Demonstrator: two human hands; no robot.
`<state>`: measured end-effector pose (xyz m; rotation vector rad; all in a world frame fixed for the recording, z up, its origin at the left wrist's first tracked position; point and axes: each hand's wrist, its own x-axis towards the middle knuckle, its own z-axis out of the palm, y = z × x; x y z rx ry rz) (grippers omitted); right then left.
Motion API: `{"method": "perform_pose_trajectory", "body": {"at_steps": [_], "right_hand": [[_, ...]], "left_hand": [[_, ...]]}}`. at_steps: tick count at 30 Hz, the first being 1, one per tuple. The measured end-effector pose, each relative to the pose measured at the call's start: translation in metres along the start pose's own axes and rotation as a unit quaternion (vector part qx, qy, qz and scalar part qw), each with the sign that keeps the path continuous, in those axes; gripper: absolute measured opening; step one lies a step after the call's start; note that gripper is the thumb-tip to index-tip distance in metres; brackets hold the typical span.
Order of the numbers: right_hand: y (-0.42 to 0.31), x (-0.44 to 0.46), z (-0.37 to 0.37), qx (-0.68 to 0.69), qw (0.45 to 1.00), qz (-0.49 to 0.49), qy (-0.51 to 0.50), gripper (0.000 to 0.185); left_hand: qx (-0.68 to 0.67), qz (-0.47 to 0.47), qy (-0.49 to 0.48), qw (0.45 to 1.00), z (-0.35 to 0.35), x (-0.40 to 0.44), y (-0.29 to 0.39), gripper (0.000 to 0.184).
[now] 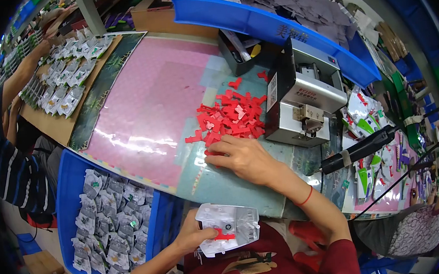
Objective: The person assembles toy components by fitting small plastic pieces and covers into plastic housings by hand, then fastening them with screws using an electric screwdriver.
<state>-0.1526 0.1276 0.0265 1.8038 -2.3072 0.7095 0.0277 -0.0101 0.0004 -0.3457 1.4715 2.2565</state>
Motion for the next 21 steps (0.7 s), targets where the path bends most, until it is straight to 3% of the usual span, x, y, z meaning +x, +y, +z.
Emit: {"method": "perform_pose_trajectory", "body": {"at_steps": [6, 12, 21], "right_hand": [[-0.007, -0.041, -0.024, -0.069, 0.995, 0.052, -0.049, 0.024], [-0.011, -0.080, -0.036, -0.039, 0.989, 0.139, -0.018, 0.018], [-0.002, -0.091, -0.040, -0.036, 0.980, 0.194, 0.036, 0.020]], "left_hand": [[-0.019, 0.005, 0.007, 1.000, 0.002, 0.001, -0.003, 0.033], [-0.017, 0.000, -0.011, 1.000, 0.009, 0.005, 0.001, 0.032], [0.020, 0.004, -0.013, 1.000, 0.020, 0.013, 0.010, 0.035]]}}
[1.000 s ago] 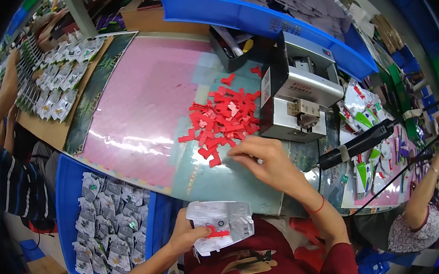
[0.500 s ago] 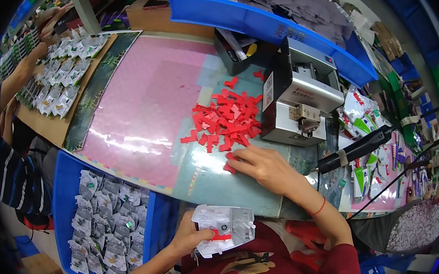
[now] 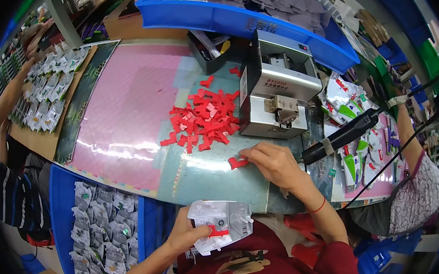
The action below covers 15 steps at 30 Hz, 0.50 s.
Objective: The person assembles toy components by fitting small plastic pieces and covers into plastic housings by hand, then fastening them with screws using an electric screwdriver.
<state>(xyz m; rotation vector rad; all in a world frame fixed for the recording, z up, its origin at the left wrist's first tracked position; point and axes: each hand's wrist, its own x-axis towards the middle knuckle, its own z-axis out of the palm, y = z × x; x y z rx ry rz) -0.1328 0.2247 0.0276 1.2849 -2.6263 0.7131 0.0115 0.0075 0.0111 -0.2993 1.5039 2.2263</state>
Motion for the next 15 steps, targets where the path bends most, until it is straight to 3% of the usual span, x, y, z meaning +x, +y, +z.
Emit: {"method": "perform_pose_trajectory", "body": {"at_steps": [6, 9, 12, 15], "right_hand": [[0.003, -0.001, -0.010, 0.039, 0.998, 0.007, 0.051, 0.014], [-0.011, 0.000, -0.029, 0.200, 0.975, 0.090, 0.034, 0.012], [-0.026, 0.003, -0.046, 0.309, 0.948, 0.062, 0.043, 0.012], [-0.037, 0.009, -0.053, 0.320, 0.947, -0.025, 0.011, 0.012]], "left_hand": [[-0.016, -0.024, -0.034, 0.999, 0.006, 0.015, 0.010, 0.040], [-0.026, -0.067, -0.083, 0.994, 0.008, 0.023, 0.016, 0.044], [-0.041, -0.102, -0.142, 0.984, 0.012, 0.030, 0.026, 0.046], [-0.058, -0.122, -0.185, 0.973, 0.022, 0.033, 0.035, 0.045]]}}
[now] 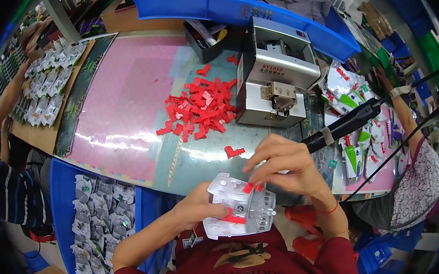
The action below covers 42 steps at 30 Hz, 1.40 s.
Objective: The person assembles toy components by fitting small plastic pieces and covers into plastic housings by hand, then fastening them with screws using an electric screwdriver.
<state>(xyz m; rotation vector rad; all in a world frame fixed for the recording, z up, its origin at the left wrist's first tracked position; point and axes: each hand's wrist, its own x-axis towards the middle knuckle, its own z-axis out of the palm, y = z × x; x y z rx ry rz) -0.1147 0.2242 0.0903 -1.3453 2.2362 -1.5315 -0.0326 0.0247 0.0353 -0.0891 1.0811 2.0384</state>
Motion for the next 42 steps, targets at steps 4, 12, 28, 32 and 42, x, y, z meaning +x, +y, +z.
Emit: {"method": "perform_pose_trajectory", "body": {"at_steps": [4, 12, 28, 32, 42], "right_hand": [[-0.005, 0.000, 0.005, -0.009, 0.995, -0.005, -0.103, 0.008], [-0.006, 0.001, 0.011, 0.011, 0.989, -0.002, -0.145, 0.008], [-0.015, 0.010, 0.007, -0.074, 0.990, -0.046, -0.107, 0.013], [-0.012, 0.011, 0.007, -0.090, 0.987, -0.054, -0.121, 0.015], [-0.023, 0.070, -0.070, -0.270, 0.947, -0.092, -0.150, 0.026]], "left_hand": [[-0.001, -0.009, -0.035, 0.999, 0.009, 0.004, 0.004, 0.045], [0.023, -0.035, -0.032, 0.999, 0.016, 0.008, 0.005, 0.034], [0.090, 0.048, 0.005, 0.995, 0.008, 0.013, 0.012, 0.024], [0.063, 0.055, -0.003, 0.997, 0.006, 0.018, 0.009, 0.029], [-0.061, 0.099, 0.035, 0.993, 0.004, 0.030, 0.007, 0.055]]}}
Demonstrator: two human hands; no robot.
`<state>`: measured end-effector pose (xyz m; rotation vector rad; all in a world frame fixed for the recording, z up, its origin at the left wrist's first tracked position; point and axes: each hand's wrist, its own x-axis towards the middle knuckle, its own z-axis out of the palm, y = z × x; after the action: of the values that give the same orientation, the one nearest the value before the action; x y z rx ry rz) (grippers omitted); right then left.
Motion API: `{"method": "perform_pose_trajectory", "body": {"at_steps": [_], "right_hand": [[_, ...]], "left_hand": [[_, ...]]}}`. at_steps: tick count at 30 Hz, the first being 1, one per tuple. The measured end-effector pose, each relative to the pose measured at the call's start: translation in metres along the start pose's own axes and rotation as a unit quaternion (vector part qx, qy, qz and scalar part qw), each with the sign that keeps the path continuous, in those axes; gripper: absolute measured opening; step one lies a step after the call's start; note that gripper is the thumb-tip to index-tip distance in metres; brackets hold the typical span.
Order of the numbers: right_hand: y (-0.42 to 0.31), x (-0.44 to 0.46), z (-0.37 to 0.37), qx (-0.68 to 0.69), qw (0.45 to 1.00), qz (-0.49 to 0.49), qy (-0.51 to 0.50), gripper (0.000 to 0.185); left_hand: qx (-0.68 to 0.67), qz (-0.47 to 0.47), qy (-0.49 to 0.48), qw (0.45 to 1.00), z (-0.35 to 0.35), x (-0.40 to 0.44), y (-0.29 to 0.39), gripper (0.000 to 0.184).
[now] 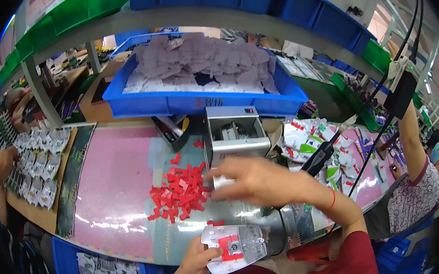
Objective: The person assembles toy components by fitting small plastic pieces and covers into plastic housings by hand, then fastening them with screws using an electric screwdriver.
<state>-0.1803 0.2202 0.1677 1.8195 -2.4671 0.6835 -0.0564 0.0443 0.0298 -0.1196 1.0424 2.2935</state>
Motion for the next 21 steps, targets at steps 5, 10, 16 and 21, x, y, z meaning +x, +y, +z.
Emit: {"method": "perform_pose_trajectory", "body": {"at_steps": [5, 10, 16, 21], "right_hand": [[0.099, 0.014, -0.063, -0.221, 0.966, 0.079, 0.111, 0.025], [0.221, 0.023, -0.102, -0.292, 0.916, 0.276, -0.022, 0.034], [0.293, 0.039, -0.102, -0.259, 0.906, 0.310, -0.124, 0.044], [0.301, 0.050, -0.107, -0.208, 0.884, 0.363, -0.208, 0.054]], "left_hand": [[-0.005, 0.002, 0.012, 1.000, -0.009, 0.002, -0.003, 0.052], [0.007, 0.010, 0.045, 0.999, -0.020, 0.004, -0.014, 0.051], [-0.002, 0.023, 0.079, 0.997, -0.019, 0.005, -0.006, 0.048], [-0.008, 0.014, 0.086, 0.996, -0.027, 0.011, -0.009, 0.052]]}}
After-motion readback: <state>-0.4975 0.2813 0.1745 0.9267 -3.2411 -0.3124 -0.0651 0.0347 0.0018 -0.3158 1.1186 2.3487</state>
